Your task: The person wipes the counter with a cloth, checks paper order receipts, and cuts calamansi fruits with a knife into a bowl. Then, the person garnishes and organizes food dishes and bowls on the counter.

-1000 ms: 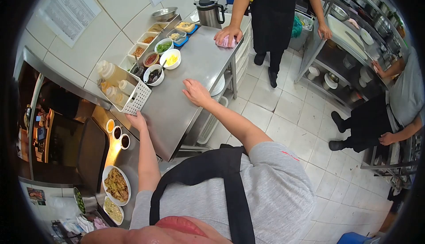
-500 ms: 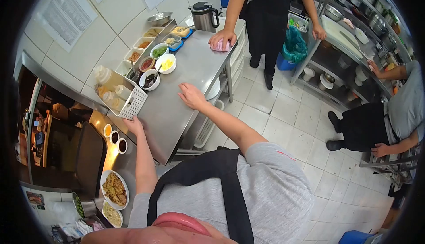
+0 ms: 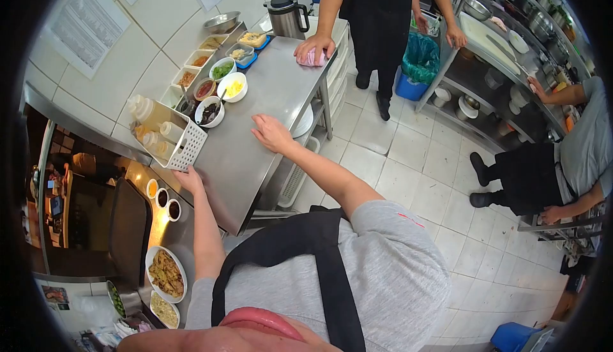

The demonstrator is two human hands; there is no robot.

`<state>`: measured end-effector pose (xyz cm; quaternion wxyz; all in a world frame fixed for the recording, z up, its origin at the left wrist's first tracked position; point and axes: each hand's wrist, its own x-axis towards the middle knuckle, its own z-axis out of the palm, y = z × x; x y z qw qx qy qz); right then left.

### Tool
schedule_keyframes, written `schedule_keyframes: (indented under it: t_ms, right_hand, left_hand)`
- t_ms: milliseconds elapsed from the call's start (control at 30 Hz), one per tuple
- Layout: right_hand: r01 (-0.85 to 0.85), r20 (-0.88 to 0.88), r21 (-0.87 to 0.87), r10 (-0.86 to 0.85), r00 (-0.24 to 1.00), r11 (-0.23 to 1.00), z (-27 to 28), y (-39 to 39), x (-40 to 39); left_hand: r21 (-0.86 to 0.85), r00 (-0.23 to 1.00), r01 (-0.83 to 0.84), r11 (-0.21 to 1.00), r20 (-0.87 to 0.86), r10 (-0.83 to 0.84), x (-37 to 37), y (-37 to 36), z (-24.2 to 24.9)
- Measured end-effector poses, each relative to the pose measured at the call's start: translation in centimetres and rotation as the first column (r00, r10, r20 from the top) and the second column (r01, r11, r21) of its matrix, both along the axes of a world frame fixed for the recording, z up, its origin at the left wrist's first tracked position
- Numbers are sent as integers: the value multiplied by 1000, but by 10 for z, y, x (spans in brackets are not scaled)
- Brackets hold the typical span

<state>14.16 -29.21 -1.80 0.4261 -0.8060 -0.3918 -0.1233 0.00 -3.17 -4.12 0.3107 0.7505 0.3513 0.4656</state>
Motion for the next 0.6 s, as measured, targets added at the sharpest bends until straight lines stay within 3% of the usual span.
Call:
schedule_keyframes:
  t_ms: [600]
  right_hand:
    - [-5,11,-21,5,1000,1000,-2,1,1]
  left_hand:
    - [2,1000,2,1000,-9,-2,1,4,-3]
